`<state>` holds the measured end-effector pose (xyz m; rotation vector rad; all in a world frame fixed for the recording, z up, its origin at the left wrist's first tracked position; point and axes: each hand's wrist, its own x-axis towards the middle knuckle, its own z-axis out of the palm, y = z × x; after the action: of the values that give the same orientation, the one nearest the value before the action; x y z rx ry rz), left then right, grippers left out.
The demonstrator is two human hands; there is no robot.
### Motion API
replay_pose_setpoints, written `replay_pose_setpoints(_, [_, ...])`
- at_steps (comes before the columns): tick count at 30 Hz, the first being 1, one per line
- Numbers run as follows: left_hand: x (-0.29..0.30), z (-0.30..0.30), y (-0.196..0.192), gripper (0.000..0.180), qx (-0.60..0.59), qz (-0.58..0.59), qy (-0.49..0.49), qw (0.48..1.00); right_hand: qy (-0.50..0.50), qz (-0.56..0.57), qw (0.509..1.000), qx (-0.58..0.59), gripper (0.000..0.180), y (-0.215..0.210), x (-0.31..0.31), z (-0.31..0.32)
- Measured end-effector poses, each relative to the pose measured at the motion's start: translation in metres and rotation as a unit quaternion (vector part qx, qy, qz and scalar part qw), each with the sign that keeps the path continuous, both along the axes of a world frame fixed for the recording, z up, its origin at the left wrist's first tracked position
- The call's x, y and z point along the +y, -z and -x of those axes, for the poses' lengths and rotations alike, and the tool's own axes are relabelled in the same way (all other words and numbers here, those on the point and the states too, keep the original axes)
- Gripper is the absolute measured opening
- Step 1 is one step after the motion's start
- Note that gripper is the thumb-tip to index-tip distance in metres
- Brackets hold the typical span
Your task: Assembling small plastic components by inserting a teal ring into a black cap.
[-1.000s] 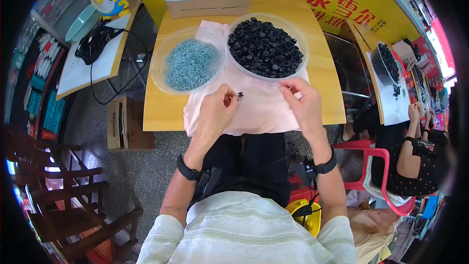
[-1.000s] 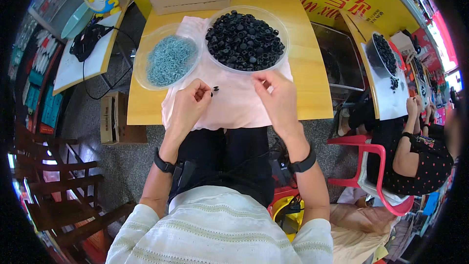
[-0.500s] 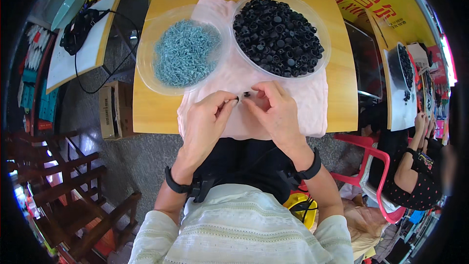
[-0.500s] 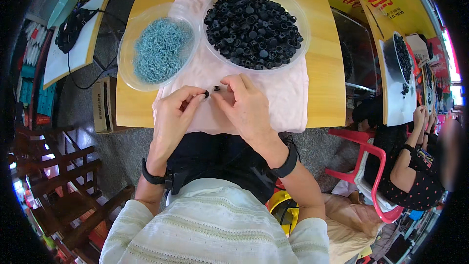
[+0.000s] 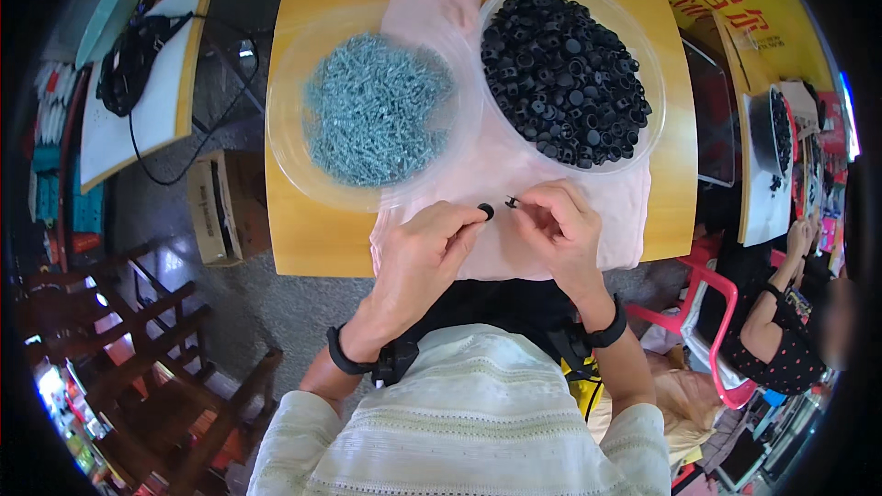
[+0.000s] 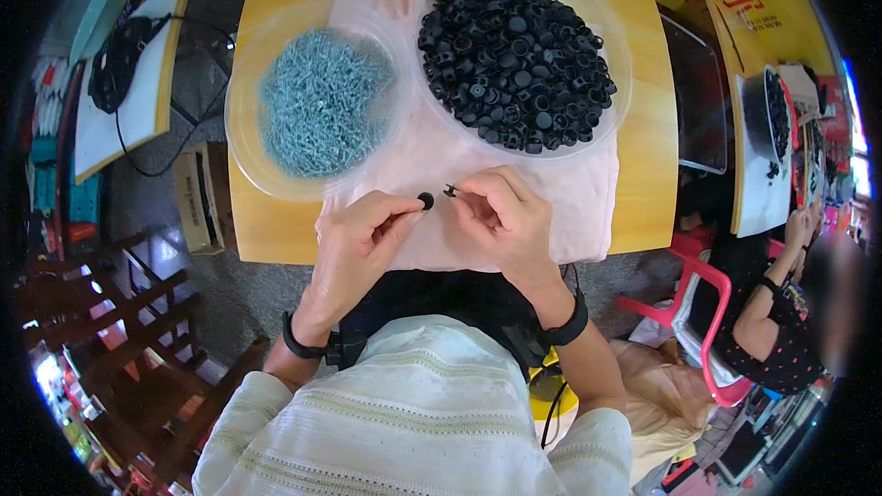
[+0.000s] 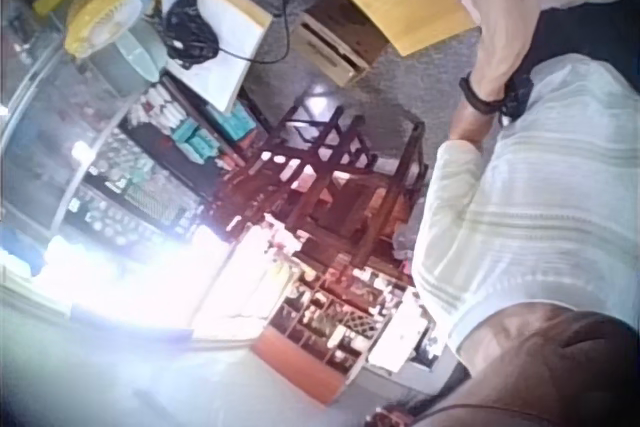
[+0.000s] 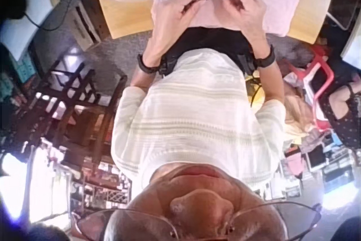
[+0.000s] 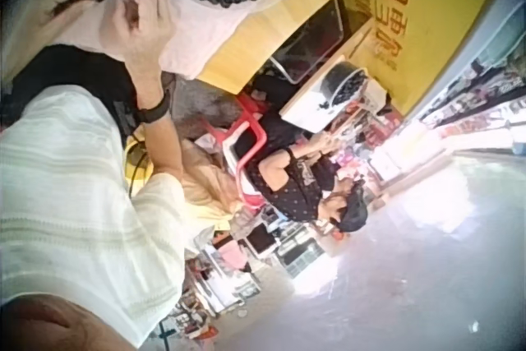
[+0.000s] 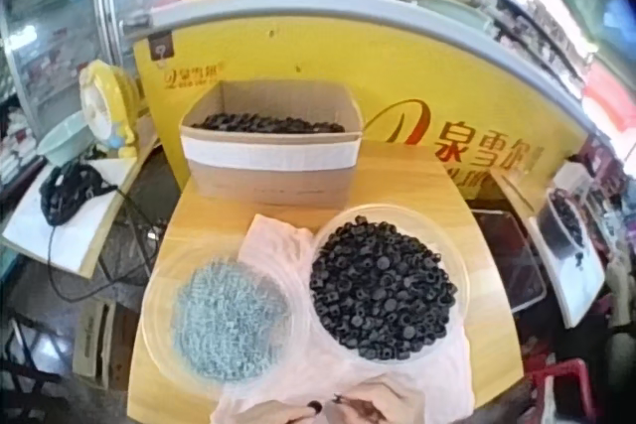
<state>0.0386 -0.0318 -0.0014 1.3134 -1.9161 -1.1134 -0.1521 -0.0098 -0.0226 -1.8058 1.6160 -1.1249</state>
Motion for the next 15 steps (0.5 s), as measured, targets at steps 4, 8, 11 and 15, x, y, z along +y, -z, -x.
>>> replay_pose_setpoints(4, [0.005,0.004,-0.001,0.016,0.032,-0.041,-0.007,0.999,-0.005,0.0,0.993,-0.115,0.018,0.008,0.002,0.006])
replay_pose_setpoints(8, [0.011,0.021,-0.009,0.019,0.172,-0.122,-0.031,0.977,-0.078,-0.056,0.952,-0.29,0.014,-0.006,0.012,0.016])
replay_pose_setpoints(11, [0.012,0.034,-0.017,0.024,0.289,-0.097,0.065,0.95,-0.086,-0.238,0.842,-0.476,0.014,-0.035,0.027,0.029])
replay_pose_setpoints(15, [0.024,0.05,-0.023,0.023,0.383,-0.165,0.08,0.906,-0.12,-0.286,0.772,-0.555,0.017,-0.044,0.037,0.044])
